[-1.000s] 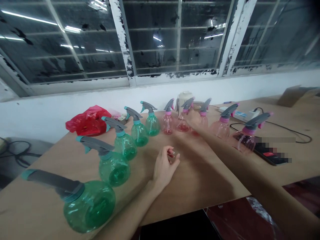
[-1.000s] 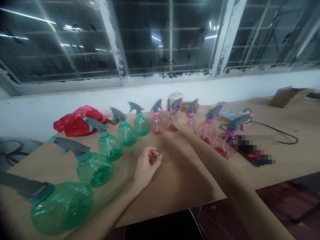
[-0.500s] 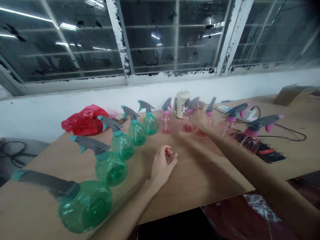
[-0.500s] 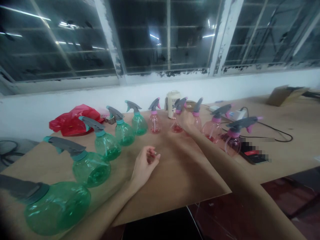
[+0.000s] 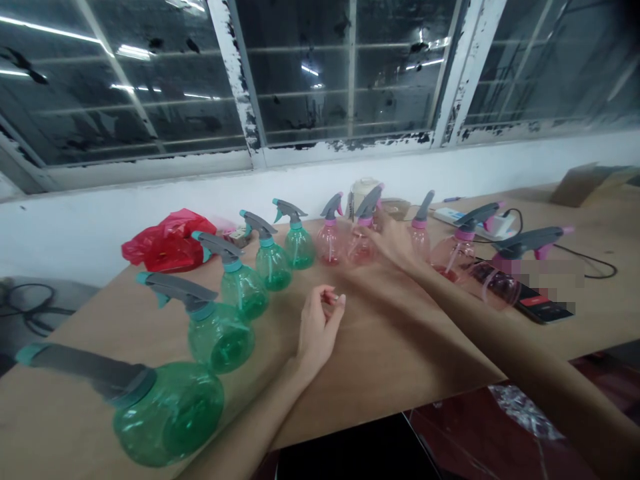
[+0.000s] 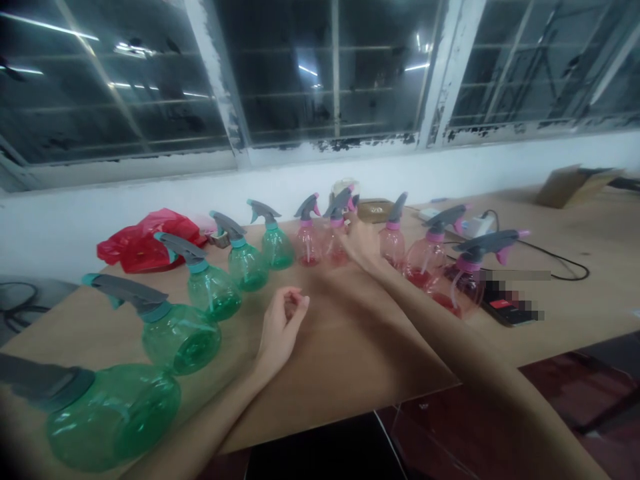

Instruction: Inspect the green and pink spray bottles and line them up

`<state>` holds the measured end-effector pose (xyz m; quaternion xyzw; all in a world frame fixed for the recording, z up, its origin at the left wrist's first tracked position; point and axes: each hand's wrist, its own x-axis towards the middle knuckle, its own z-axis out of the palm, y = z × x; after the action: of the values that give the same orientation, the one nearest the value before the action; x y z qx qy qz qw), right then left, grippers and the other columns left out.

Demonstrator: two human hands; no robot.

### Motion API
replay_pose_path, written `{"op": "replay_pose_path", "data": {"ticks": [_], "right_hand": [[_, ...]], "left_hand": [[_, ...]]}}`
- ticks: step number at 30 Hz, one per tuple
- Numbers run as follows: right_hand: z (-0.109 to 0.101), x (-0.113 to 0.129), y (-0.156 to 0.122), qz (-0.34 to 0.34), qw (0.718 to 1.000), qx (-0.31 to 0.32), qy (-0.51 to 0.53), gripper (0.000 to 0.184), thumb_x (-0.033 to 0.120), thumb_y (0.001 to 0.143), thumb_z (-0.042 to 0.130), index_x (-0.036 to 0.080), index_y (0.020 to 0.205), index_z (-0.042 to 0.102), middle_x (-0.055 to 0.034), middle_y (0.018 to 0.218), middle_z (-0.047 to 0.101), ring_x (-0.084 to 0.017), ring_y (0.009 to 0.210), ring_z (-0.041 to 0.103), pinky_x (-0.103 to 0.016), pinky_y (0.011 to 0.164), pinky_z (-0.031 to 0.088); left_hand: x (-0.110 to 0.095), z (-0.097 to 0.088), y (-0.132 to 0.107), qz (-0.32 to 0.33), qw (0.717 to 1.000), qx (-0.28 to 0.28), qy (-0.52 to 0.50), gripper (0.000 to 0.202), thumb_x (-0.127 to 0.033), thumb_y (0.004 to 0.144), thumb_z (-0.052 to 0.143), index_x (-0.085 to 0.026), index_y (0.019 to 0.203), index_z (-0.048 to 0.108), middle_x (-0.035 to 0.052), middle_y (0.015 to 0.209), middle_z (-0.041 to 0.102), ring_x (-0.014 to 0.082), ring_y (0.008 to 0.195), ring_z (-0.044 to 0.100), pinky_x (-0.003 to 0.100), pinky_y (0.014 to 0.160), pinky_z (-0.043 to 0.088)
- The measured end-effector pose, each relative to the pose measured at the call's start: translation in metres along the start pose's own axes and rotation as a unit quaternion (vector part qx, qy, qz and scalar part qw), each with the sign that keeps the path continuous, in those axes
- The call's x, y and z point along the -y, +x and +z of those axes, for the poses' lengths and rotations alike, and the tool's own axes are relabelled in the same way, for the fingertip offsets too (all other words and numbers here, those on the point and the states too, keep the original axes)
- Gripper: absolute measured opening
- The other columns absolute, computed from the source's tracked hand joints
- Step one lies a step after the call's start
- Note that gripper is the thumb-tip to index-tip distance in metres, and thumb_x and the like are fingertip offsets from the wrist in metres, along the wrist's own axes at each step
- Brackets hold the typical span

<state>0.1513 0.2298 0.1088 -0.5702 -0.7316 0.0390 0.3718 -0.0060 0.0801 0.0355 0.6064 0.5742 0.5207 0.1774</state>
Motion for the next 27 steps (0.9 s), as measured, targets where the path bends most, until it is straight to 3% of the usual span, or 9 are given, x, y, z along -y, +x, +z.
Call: {"op": "replay_pose_path", "data": {"ticks": [6, 10, 13, 16, 19, 23, 25, 27], "right_hand": [[-0.027, 0.018, -0.050, -0.044, 0.998, 0.047, 0.005, 0.041, 0.056, 0.082, 0.050, 0.021, 0.100, 0.064, -0.0026, 0.068, 0.066, -0.020, 0.060, 0.059, -0.027, 0.055, 0.036], [-0.037, 0.026, -0.087, -0.075, 0.989, 0.099, 0.078, 0.041, 0.061, 0.080, 0.053, 0.022, 0.087, 0.063, 0.0019, 0.058, 0.057, -0.014, 0.052, 0.050, -0.025, 0.051, 0.031], [-0.040, 0.033, -0.107, -0.105, 0.977, 0.133, 0.126, 0.038, 0.058, 0.081, 0.055, 0.022, 0.085, 0.064, 0.0038, 0.057, 0.055, -0.011, 0.048, 0.046, -0.024, 0.049, 0.030], [-0.041, 0.038, -0.117, -0.146, 0.964, 0.161, 0.154, 0.031, 0.051, 0.083, 0.056, 0.023, 0.093, 0.065, 0.0041, 0.061, 0.058, -0.011, 0.050, 0.047, -0.024, 0.052, 0.032], [-0.042, 0.037, -0.123, -0.165, 0.950, 0.197, 0.177, 0.034, 0.049, 0.086, 0.054, 0.022, 0.103, 0.063, 0.0025, 0.068, 0.062, -0.012, 0.054, 0.052, -0.025, 0.056, 0.036], [-0.054, 0.022, -0.133, -0.161, 0.929, 0.239, 0.231, 0.045, 0.051, 0.084, 0.058, 0.021, 0.118, 0.056, 0.0006, 0.077, 0.066, -0.014, 0.065, 0.060, -0.026, 0.063, 0.044], [-0.064, 0.003, -0.142, -0.137, 0.926, 0.244, 0.253, 0.059, 0.052, 0.079, 0.064, 0.024, 0.128, 0.048, 0.0008, 0.081, 0.068, -0.015, 0.071, 0.063, -0.028, 0.068, 0.048], [-0.076, -0.027, -0.154, -0.091, 0.940, 0.211, 0.251, 0.064, 0.052, 0.076, 0.067, 0.024, 0.130, 0.045, 0.0004, 0.081, 0.068, -0.017, 0.072, 0.064, -0.030, 0.068, 0.049]], "left_hand": [[-0.003, -0.004, 0.000, 0.006, 0.998, -0.053, -0.017, 0.024, -0.040, 0.088, 0.052, -0.020, 0.102, 0.051, 0.0064, 0.099, 0.059, 0.0185, 0.089, 0.059, 0.034, 0.079, 0.048], [-0.004, -0.007, -0.001, 0.045, 0.996, -0.040, -0.063, 0.036, -0.041, 0.086, 0.056, -0.022, 0.115, 0.050, 0.0100, 0.120, 0.057, 0.0234, 0.112, 0.054, 0.041, 0.094, 0.044], [-0.011, -0.011, 0.000, 0.053, 0.990, -0.008, -0.132, 0.047, -0.045, 0.085, 0.055, -0.022, 0.125, 0.047, 0.0111, 0.131, 0.054, 0.0248, 0.118, 0.053, 0.043, 0.099, 0.043], [-0.019, -0.014, 0.000, 0.067, 0.981, 0.030, -0.181, 0.049, -0.049, 0.084, 0.055, -0.022, 0.124, 0.049, 0.0093, 0.124, 0.060, 0.0238, 0.113, 0.058, 0.040, 0.097, 0.045], [-0.023, -0.014, -0.001, 0.064, 0.984, 0.047, -0.161, 0.041, -0.046, 0.083, 0.058, -0.020, 0.115, 0.057, 0.0062, 0.106, 0.068, 0.0222, 0.098, 0.064, 0.038, 0.091, 0.049], [-0.023, -0.010, -0.005, 0.059, 0.991, 0.073, -0.099, 0.034, -0.042, 0.082, 0.061, -0.019, 0.107, 0.063, 0.0054, 0.097, 0.070, 0.0216, 0.088, 0.066, 0.037, 0.084, 0.051], [-0.022, -0.008, -0.006, 0.064, 0.992, 0.077, -0.082, 0.031, -0.041, 0.083, 0.060, -0.020, 0.106, 0.064, 0.0060, 0.100, 0.071, 0.0223, 0.091, 0.066, 0.038, 0.086, 0.050], [-0.020, -0.008, -0.007, 0.067, 0.993, 0.069, -0.073, 0.029, -0.040, 0.085, 0.058, -0.020, 0.105, 0.065, 0.0069, 0.104, 0.070, 0.0233, 0.097, 0.065, 0.038, 0.089, 0.048]]}}
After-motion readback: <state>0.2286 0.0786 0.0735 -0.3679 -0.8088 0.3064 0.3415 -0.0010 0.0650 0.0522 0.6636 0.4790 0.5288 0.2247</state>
